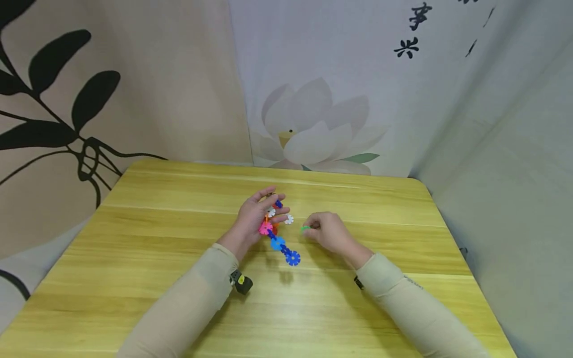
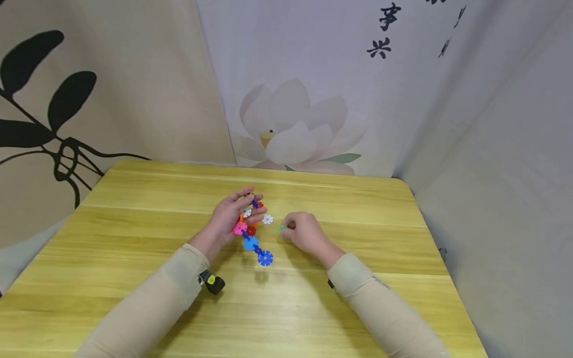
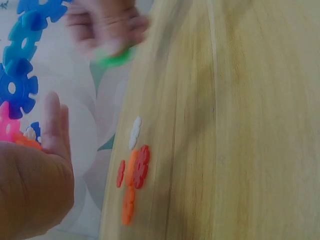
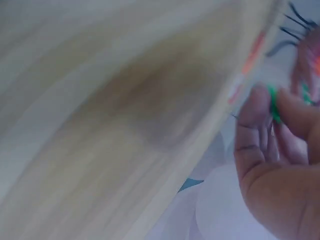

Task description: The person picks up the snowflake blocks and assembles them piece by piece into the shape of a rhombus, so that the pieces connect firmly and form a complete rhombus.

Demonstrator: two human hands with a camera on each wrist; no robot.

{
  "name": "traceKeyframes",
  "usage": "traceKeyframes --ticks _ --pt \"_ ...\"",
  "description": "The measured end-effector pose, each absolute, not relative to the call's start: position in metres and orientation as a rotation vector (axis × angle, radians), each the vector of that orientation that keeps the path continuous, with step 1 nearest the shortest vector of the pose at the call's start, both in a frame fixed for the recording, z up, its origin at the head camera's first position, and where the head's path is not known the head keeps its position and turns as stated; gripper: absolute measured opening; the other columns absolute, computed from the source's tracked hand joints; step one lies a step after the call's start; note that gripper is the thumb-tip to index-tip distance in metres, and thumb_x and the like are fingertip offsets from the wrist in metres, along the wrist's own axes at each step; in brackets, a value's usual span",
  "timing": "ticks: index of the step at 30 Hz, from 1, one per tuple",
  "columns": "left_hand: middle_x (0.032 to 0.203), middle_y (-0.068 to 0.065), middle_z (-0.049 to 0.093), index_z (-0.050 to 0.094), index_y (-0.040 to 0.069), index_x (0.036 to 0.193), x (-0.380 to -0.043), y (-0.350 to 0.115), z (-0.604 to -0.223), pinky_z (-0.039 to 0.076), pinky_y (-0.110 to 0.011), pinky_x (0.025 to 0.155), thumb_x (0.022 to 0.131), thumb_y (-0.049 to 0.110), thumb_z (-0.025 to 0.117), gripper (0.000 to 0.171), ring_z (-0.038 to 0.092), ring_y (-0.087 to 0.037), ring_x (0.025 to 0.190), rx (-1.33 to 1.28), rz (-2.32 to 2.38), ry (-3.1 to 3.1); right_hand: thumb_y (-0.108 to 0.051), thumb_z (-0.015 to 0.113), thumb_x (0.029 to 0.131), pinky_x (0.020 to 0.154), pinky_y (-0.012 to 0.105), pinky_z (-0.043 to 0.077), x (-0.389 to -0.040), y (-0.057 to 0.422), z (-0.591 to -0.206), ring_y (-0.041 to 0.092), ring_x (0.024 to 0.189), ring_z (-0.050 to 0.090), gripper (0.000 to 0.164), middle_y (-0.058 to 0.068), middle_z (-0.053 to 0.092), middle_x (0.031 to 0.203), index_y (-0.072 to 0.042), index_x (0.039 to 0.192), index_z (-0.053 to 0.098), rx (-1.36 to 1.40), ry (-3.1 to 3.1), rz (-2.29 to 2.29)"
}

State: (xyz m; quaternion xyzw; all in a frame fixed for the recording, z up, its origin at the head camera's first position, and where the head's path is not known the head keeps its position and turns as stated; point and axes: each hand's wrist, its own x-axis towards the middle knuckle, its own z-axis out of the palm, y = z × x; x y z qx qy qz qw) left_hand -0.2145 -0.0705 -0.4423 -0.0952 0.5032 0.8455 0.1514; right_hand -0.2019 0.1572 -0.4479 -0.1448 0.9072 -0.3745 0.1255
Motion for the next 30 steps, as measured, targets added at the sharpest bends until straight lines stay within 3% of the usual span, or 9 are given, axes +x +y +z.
traceKeyframes --ticks 5,8,14,22,26,30 --pt "0.149 -0.014 0.062 0.042 0.010 0.161 -0.216 -0.068 -0.442 0.067 -0.031 0.093 0.112 0.020 0.059 0.053 0.069 -0.035 0.131 -0.318 2.418 1.487 -0.023 0.079 0.100 0.087 0.044 0.068 -0.205 0.146 -0.435 0.028 0.094 0.076 0.024 0.021 0.078 0.110 -0.006 0.116 0.077 -0.024 2.328 -1.633" --pt "0.149 -0.015 0.063 0.043 0.008 0.160 -0.217 -0.066 -0.442 0.065 -0.030 0.098 0.111 0.019 0.059 0.052 0.067 -0.034 0.134 -0.327 2.412 1.500 -0.021 0.077 0.101 0.085 0.039 0.068 -0.205 0.139 -0.431 0.023 0.094 0.076 0.030 0.024 0.077 0.118 -0.003 0.125 0.074 0.073 2.162 -1.768" --pt "0.148 -0.011 0.066 0.047 0.009 0.156 -0.218 -0.066 -0.442 0.063 -0.030 0.104 0.109 0.022 0.064 0.052 0.060 -0.033 0.143 -0.343 2.389 1.563 -0.013 0.075 0.102 0.069 0.023 0.063 -0.205 0.128 -0.428 0.015 0.084 0.077 0.032 0.020 0.080 0.108 0.003 0.129 0.071 0.126 1.994 -1.904" --pt "0.145 -0.007 0.070 0.049 0.011 0.155 -0.217 -0.066 -0.441 0.064 -0.020 0.088 0.107 0.025 0.068 0.053 0.061 -0.032 0.138 -0.343 2.346 1.620 -0.014 0.074 0.102 0.067 0.023 0.063 -0.206 0.123 -0.429 0.013 0.080 0.077 0.029 0.014 0.082 0.099 0.003 0.126 0.070 0.166 1.945 -1.948" --pt "0.146 -0.009 0.069 0.049 0.012 0.155 -0.216 -0.065 -0.441 0.065 -0.021 0.091 0.108 0.024 0.067 0.052 0.058 -0.034 0.142 -0.342 2.359 1.602 -0.016 0.074 0.103 0.068 0.023 0.063 -0.207 0.122 -0.431 0.013 0.081 0.077 0.028 0.010 0.081 0.095 0.001 0.125 0.069 0.204 1.894 -1.969" --pt "0.146 -0.009 0.069 0.050 0.013 0.155 -0.216 -0.065 -0.442 0.065 -0.023 0.093 0.108 0.024 0.067 0.052 0.066 -0.028 0.133 -0.343 2.354 1.598 -0.020 0.075 0.103 0.065 0.021 0.060 -0.207 0.122 -0.433 0.011 0.078 0.071 0.025 0.002 0.077 0.091 -0.002 0.121 0.071 0.252 1.858 -1.984"
